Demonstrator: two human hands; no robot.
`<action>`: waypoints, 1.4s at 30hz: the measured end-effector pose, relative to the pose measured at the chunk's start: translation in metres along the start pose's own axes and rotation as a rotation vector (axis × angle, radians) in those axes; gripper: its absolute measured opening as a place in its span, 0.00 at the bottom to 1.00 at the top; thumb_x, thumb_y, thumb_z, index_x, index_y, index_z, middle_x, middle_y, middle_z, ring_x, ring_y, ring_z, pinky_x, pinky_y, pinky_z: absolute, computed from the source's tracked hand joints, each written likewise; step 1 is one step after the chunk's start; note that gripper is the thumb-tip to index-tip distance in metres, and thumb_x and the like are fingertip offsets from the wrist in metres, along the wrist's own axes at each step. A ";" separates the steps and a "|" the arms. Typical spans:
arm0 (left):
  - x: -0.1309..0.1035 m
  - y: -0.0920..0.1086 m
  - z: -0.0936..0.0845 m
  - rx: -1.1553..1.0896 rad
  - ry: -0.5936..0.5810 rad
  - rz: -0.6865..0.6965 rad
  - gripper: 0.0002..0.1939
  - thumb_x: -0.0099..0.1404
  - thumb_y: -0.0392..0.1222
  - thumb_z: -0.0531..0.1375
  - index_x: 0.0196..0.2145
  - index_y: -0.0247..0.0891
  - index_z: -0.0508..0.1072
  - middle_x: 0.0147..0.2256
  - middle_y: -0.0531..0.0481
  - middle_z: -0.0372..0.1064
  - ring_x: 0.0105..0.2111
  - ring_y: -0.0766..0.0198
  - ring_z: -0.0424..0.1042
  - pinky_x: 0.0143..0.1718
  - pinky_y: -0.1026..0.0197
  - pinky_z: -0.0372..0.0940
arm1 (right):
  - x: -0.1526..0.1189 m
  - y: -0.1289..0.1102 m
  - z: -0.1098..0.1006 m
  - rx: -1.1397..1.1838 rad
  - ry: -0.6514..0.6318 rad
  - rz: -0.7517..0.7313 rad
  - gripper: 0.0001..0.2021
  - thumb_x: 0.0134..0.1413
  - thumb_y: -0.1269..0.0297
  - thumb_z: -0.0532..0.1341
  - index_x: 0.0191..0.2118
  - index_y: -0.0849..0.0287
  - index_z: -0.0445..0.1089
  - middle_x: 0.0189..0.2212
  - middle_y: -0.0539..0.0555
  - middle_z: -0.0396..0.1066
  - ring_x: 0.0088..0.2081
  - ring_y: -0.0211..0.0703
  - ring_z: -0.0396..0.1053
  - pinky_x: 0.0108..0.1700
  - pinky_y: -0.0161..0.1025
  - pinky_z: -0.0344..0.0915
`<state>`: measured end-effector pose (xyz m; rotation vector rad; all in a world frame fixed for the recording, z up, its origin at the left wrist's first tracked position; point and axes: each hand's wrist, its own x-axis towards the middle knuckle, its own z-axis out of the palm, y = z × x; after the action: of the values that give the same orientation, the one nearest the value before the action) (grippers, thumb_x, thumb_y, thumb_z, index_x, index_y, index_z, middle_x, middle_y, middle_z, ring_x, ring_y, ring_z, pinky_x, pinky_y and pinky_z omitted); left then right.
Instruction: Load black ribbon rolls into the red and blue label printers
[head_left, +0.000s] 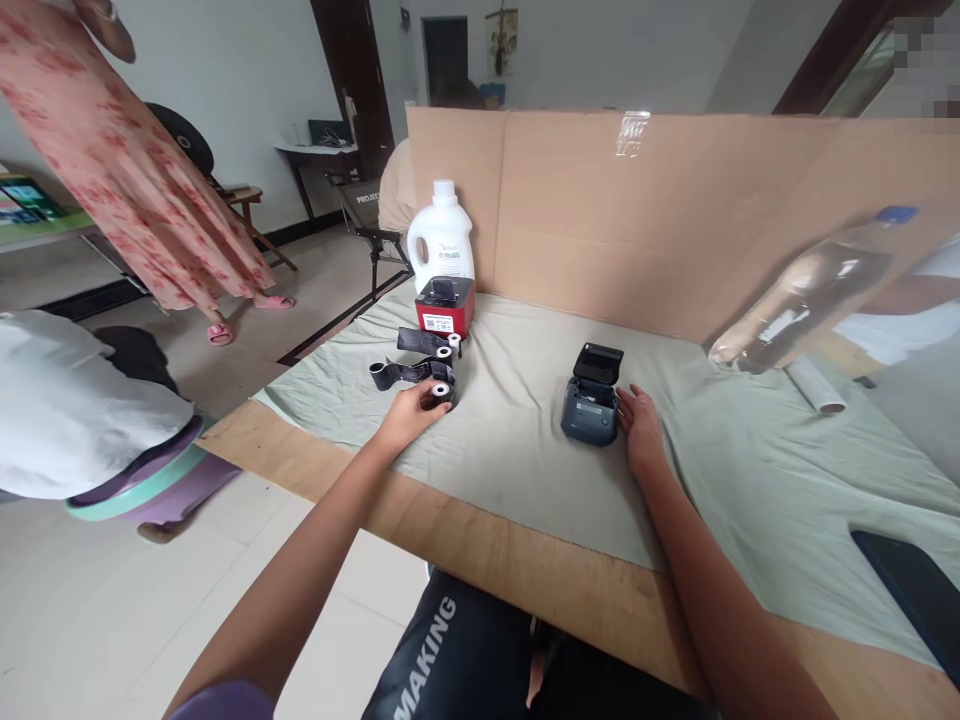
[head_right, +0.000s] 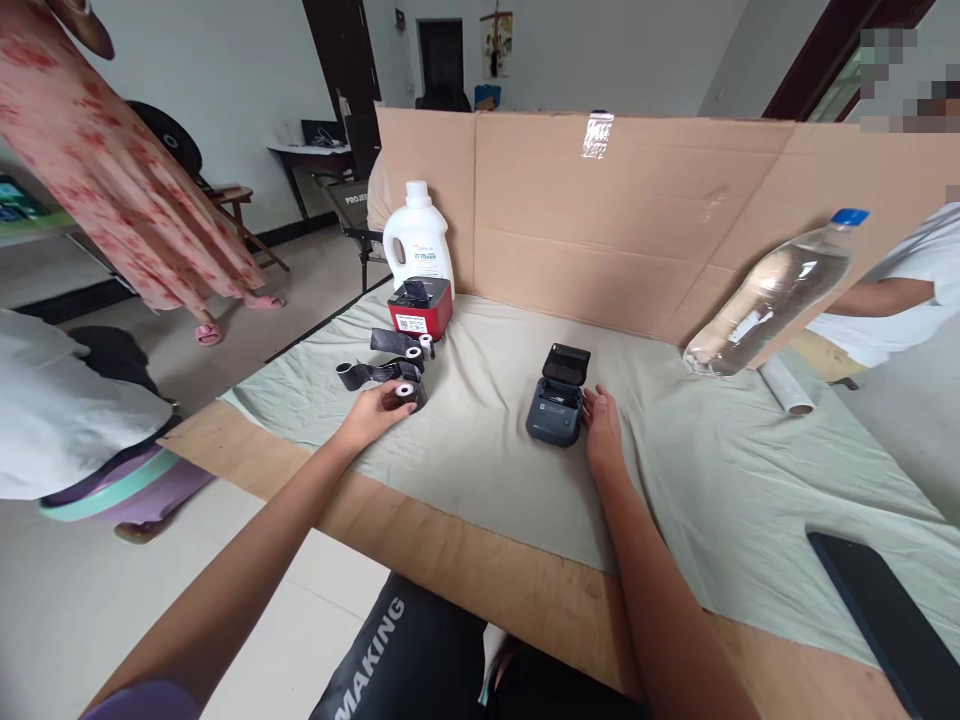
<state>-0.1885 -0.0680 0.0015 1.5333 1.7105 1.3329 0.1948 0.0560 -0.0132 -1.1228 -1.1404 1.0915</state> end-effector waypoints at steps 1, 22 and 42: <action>-0.002 0.001 -0.001 0.036 -0.001 0.008 0.23 0.58 0.52 0.66 0.47 0.37 0.76 0.43 0.43 0.79 0.44 0.50 0.78 0.51 0.49 0.71 | 0.000 0.000 0.000 -0.003 -0.001 -0.001 0.34 0.60 0.33 0.55 0.61 0.52 0.64 0.61 0.60 0.69 0.63 0.52 0.67 0.66 0.54 0.62; 0.027 -0.047 -0.088 0.282 0.307 -0.305 0.28 0.56 0.47 0.66 0.53 0.36 0.72 0.45 0.40 0.79 0.42 0.51 0.79 0.48 0.53 0.71 | -0.003 -0.008 0.003 -0.012 0.006 0.020 0.34 0.61 0.36 0.54 0.62 0.56 0.63 0.61 0.64 0.68 0.63 0.52 0.67 0.65 0.52 0.63; 0.039 0.110 0.111 -0.516 -0.041 0.041 0.28 0.54 0.55 0.70 0.49 0.36 0.76 0.47 0.40 0.78 0.47 0.52 0.77 0.52 0.51 0.71 | -0.010 -0.120 0.029 -0.561 -0.379 -0.433 0.12 0.60 0.59 0.60 0.46 0.53 0.77 0.48 0.54 0.77 0.46 0.46 0.74 0.48 0.42 0.70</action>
<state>-0.0529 -0.0046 0.0622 1.2845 1.1849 1.5943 0.1728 0.0352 0.1064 -1.0279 -1.9701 0.6673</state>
